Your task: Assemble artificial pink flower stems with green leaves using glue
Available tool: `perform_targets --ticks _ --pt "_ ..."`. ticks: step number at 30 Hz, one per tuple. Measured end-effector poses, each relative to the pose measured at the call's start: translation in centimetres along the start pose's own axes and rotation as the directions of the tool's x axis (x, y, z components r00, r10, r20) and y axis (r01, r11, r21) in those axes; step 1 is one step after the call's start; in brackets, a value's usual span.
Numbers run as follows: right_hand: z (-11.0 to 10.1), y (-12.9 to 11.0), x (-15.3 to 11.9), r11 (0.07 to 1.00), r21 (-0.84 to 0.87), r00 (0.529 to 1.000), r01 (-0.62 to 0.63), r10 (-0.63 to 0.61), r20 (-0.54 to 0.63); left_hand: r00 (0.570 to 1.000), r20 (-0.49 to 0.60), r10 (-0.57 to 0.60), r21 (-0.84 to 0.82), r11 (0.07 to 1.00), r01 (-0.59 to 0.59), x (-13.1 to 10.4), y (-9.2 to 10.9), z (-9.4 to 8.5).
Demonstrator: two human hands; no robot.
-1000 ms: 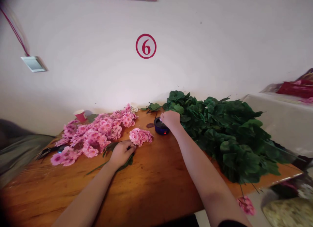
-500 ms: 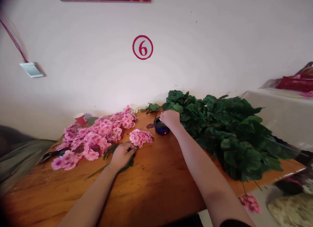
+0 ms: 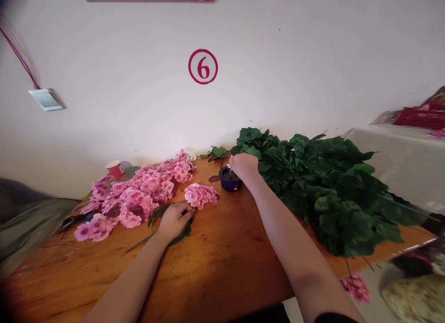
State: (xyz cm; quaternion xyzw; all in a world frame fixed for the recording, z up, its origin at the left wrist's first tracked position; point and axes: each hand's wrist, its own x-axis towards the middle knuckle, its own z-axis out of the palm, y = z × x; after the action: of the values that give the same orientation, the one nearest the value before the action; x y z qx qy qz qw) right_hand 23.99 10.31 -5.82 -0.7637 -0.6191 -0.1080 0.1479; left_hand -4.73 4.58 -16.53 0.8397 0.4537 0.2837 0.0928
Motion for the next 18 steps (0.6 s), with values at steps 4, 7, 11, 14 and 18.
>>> perform_targets --ticks 4,7,11,14,18 --pt "-0.8 -0.1 -0.1 1.0 0.011 0.999 -0.024 0.024 -0.027 1.0 -0.004 0.002 -0.006 1.0 -0.002 0.0 -0.1 0.1" --pt "-1.0 -0.1 -0.1 0.999 0.028 0.993 -0.036 0.039 -0.11 1.0 -0.004 0.004 -0.008 1.0 -0.004 0.1 -0.1 0.1" --pt "-1.5 0.0 -0.5 0.999 0.048 0.965 -0.021 0.033 -0.262 1.0 -0.003 -0.001 -0.01 1.0 0.001 0.1 -0.2 0.1" --pt "-2.3 0.3 -1.0 0.998 0.057 0.93 -0.024 0.043 -0.365 1.0 -0.001 -0.006 -0.013 1.0 0.006 0.0 -0.1 0.1" --pt "-3.0 0.5 -1.2 0.996 0.076 0.894 -0.039 0.069 -0.443 1.0 0.002 -0.016 -0.017 1.0 0.016 0.1 0.0 0.1"
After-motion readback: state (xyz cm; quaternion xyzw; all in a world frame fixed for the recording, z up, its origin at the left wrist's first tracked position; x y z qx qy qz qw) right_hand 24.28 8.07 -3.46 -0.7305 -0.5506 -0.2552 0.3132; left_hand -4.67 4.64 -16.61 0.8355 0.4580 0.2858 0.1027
